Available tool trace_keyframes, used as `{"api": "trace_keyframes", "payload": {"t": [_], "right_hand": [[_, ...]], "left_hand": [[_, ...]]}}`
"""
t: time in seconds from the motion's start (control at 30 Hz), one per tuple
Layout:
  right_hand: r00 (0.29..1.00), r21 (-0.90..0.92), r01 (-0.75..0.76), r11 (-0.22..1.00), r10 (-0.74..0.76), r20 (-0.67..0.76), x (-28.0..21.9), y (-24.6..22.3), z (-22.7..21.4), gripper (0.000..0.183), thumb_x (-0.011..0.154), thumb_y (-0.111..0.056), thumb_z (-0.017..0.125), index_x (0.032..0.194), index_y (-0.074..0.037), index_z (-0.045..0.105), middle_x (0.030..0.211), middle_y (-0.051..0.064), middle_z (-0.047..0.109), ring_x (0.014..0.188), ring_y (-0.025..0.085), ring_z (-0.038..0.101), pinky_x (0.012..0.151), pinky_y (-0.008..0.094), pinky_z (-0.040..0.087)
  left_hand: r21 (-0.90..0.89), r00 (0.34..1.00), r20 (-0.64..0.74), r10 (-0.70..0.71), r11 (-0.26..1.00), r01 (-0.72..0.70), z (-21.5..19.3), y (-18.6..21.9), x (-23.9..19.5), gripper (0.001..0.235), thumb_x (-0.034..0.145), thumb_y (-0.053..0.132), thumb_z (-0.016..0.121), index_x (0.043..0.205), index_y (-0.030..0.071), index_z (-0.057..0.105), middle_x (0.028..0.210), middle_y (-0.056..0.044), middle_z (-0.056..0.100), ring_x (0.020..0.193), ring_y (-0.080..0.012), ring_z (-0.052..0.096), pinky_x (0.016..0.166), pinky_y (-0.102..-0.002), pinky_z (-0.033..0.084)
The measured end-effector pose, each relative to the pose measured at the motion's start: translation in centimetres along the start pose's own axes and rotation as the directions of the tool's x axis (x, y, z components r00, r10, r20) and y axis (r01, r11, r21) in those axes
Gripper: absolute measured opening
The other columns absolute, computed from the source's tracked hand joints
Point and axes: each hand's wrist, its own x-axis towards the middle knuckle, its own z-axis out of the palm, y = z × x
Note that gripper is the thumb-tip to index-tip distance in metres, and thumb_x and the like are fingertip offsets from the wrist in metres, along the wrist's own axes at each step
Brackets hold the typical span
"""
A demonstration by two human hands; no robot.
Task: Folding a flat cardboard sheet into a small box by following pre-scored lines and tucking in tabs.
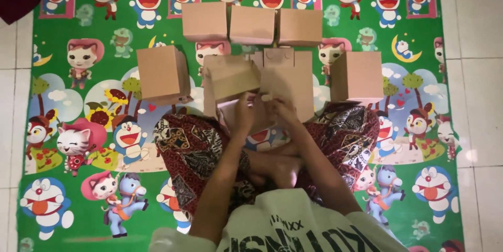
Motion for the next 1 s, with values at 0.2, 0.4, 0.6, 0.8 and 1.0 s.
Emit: {"api": "trace_keyframes", "payload": {"t": [0.2, 0.4, 0.6, 0.8, 1.0], "right_hand": [[0.986, -0.111, 0.095, 0.989, -0.108, -0.124, -1.7, 0.1, 1.5, 0.041, 0.087, -0.041, 0.075, 0.122, -0.020, 0.075, 0.119, 0.007, 0.074, 0.116, 0.027, 0.068, 0.099, 0.043, 0.054], [0.967, -0.166, 0.160, 0.973, -0.188, -0.171, -5.5, -2.6, 0.1, 0.040, 0.079, -0.039, 0.076, 0.114, -0.020, 0.077, 0.114, 0.006, 0.076, 0.117, 0.029, 0.068, 0.102, 0.044, 0.052], [0.970, -0.161, 0.156, 0.975, -0.182, -0.162, -5.6, -2.7, 0.4, 0.038, 0.076, -0.038, 0.076, 0.110, -0.022, 0.078, 0.111, 0.006, 0.076, 0.113, 0.034, 0.069, 0.096, 0.048, 0.053], [0.934, -0.139, 0.323, 0.936, -0.339, -0.114, -6.8, -3.4, -0.5, 0.030, 0.080, -0.028, 0.076, 0.108, -0.017, 0.077, 0.109, 0.013, 0.076, 0.106, 0.037, 0.070, 0.092, 0.049, 0.056], [0.627, -0.171, 0.761, 0.626, -0.777, -0.054, -8.3, -4.2, -1.3, 0.024, 0.077, -0.002, 0.081, 0.099, -0.012, 0.078, 0.103, 0.011, 0.076, 0.096, 0.035, 0.074, 0.084, 0.049, 0.058]], "left_hand": [[-0.057, 0.993, -0.115, -0.033, 0.998, 0.027, 0.7, 2.0, -4.1, 0.018, 0.090, -0.003, 0.067, 0.108, 0.001, 0.065, 0.098, -0.025, 0.071, 0.096, -0.0408, 0.072, 0.079, -0.048, 0.064], [-0.102, 0.990, -0.066, -0.124, 0.988, 0.117, 1.1, -2.9, -2.5, 0.014, 0.098, 0.024, 0.072, 0.102, 0.011, 0.073, 0.094, -0.014, 0.076, 0.093, -0.0286, 0.075, 0.080, -0.039, 0.062], [-0.353, 0.974, 0.041, -0.223, 0.909, 0.223, -0.1, -2.3, -2.6, 0.033, 0.087, 0.025, 0.085, 0.116, 0.012, 0.074, 0.090, -0.011, 0.076, 0.080, -0.0156, 0.072, 0.074, -0.028, 0.061], [-0.518, 0.968, 0.125, -0.219, 0.818, 0.252, -0.7, -1.1, -3.1, 0.032, 0.093, 0.008, 0.077, 0.123, 0.001, 0.068, 0.111, -0.027, 0.071, 0.093, -0.0251, 0.073, 0.082, -0.037, 0.064], [-0.459, 0.975, 0.161, -0.152, 0.863, 0.211, -2.1, 0.6, -3.9, 0.031, 0.094, 0.003, 0.074, 0.123, -0.004, 0.065, 0.118, -0.028, 0.067, 0.096, -0.0294, 0.073, 0.082, -0.041, 0.065]]}}
